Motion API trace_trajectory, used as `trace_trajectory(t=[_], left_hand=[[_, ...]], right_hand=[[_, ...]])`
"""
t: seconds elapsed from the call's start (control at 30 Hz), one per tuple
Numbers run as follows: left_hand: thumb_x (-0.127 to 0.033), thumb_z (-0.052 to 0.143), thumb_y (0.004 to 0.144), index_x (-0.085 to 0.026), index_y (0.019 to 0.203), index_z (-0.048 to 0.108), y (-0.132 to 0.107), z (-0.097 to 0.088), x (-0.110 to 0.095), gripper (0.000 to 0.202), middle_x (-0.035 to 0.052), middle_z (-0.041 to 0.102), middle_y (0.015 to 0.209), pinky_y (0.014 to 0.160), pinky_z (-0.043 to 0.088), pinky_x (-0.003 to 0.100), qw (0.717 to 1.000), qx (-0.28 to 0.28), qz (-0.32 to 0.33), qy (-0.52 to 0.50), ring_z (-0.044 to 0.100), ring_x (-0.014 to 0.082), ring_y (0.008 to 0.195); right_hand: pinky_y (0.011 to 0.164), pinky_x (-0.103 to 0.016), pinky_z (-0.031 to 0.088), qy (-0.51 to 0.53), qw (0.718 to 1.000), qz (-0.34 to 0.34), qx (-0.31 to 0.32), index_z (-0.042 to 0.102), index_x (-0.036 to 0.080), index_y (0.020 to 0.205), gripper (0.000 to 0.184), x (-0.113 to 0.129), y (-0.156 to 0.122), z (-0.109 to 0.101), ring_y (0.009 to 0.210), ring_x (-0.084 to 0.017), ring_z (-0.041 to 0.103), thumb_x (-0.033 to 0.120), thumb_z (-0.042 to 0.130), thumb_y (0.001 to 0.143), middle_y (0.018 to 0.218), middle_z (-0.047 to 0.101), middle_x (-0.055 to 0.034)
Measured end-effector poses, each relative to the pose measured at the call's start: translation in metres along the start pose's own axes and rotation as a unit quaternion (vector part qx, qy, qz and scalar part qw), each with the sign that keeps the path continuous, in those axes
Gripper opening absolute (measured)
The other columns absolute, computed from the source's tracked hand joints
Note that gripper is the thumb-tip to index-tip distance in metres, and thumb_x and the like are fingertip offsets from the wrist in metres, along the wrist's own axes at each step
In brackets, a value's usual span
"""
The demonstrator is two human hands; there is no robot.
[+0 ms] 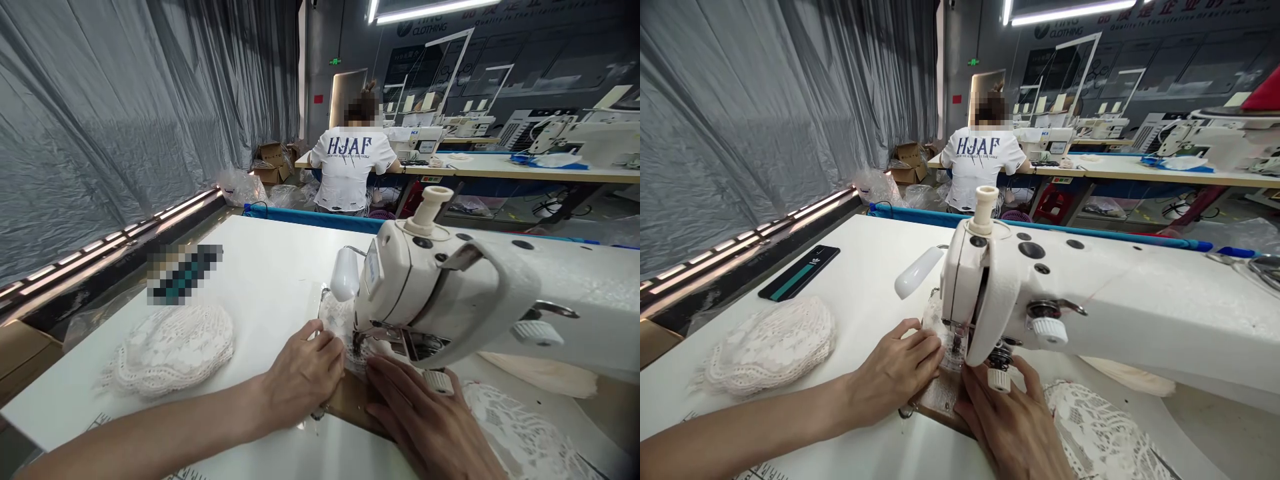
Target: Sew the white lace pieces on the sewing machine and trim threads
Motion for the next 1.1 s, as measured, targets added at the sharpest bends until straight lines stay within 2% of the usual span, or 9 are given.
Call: trace_trajectory(t=[0.1,0.23,0.47,0.63,0.73,0.8,0.9,1.0,1.1], left_hand=[[-0.006,0.045,0.087,-0.009,0.093,0.057,0.001,0.001,0.004,0.014,0.0073,0.059,0.090,0.093,0.038,0.037,1.000,0.020,-0.008,0.004,0.055,0.0168,0.089],[0.000,0.039,0.087,-0.008,0.097,0.055,0.009,-0.001,0.013,0.020,0.0059,0.059,0.090,0.094,0.037,0.036,1.000,0.011,-0.014,0.003,0.055,0.0144,0.088],[0.002,0.038,0.085,-0.013,0.069,0.051,0.022,0.013,0.025,0.025,0.0001,0.055,0.071,0.081,0.040,0.032,0.999,0.016,-0.009,0.028,0.051,0.0109,0.065],[0.000,0.045,0.082,-0.014,0.071,0.053,-0.005,-0.016,0.005,0.020,0.0027,0.059,0.079,0.074,0.040,0.031,0.999,0.038,-0.014,0.017,0.051,0.0125,0.064],[0.002,0.048,0.079,-0.014,0.072,0.052,-0.028,-0.043,-0.015,0.018,0.0024,0.060,0.083,0.073,0.039,0.031,0.997,0.070,-0.006,-0.014,0.050,0.0130,0.064],[0.000,0.052,0.076,-0.015,0.072,0.052,-0.042,-0.057,-0.027,0.016,0.0031,0.060,0.084,0.071,0.039,0.031,0.993,0.114,0.015,-0.020,0.049,0.0140,0.065],[-0.007,0.057,0.074,-0.016,0.069,0.051,-0.057,-0.069,-0.037,0.012,0.0048,0.059,0.079,0.066,0.039,0.031,0.983,0.177,0.041,-0.011,0.047,0.0152,0.061],[-0.005,0.058,0.073,-0.017,0.064,0.046,-0.056,-0.071,-0.035,0.019,0.0003,0.052,0.063,0.058,0.036,0.029,0.979,0.202,0.034,-0.018,0.042,0.0134,0.052],[-0.001,0.053,0.080,-0.016,0.076,0.051,-0.036,-0.064,-0.023,0.015,-0.0005,0.054,0.068,0.060,0.038,0.028,0.985,0.165,0.011,-0.051,0.047,0.0128,0.059]], right_hand=[[0.095,-0.043,0.027,-0.005,1.000,-0.013,0.003,0.057,0.017,0.118,0.030,-0.002,0.001,0.002,0.093,-0.021,0.066,0.033,0.042,0.096,0.113,0.068,-0.0083],[0.095,-0.042,0.027,0.008,1.000,-0.009,-0.016,0.055,0.016,0.121,0.032,-0.003,0.001,0.000,0.099,-0.021,0.063,0.032,0.046,0.095,0.115,0.067,-0.0079],[0.088,-0.038,0.033,-0.023,0.999,-0.010,-0.033,0.060,0.018,0.113,0.029,0.002,0.006,-0.007,0.096,-0.021,0.064,0.035,0.045,0.095,0.109,0.069,-0.0075],[0.079,-0.039,0.037,-0.006,0.995,0.023,-0.092,0.064,0.016,0.105,0.036,0.024,0.010,-0.023,0.089,-0.024,0.063,0.038,0.037,0.097,0.100,0.071,-0.0102],[0.068,-0.033,0.037,0.002,0.994,-0.022,-0.108,0.066,0.018,0.094,0.027,0.041,0.012,-0.032,0.078,-0.020,0.062,0.024,0.039,0.096,0.086,0.072,-0.0062],[0.062,-0.030,0.037,0.027,0.993,-0.060,-0.099,0.065,0.019,0.087,0.034,0.047,0.013,-0.038,0.070,-0.016,0.061,0.012,0.033,0.095,0.079,0.070,-0.0041],[0.054,-0.029,0.038,0.078,0.988,-0.104,-0.088,0.065,0.017,0.085,0.042,0.049,0.011,-0.045,0.061,-0.014,0.058,0.007,0.025,0.094,0.074,0.069,-0.0042],[0.055,-0.029,0.040,0.077,0.988,-0.111,-0.075,0.065,0.016,0.088,0.040,0.048,0.008,-0.043,0.066,-0.015,0.060,0.007,0.027,0.094,0.081,0.070,-0.0061],[0.058,-0.027,0.042,0.049,0.993,-0.092,-0.052,0.064,0.016,0.088,0.033,0.041,0.003,-0.034,0.071,-0.015,0.061,0.003,0.034,0.090,0.088,0.070,-0.0066]])
Point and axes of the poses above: each hand's wrist, its own y-axis towards the middle knuckle, its own z-axis out of the palm, x = y × z, the point moved 7 cm from there along y, towards the middle knuckle
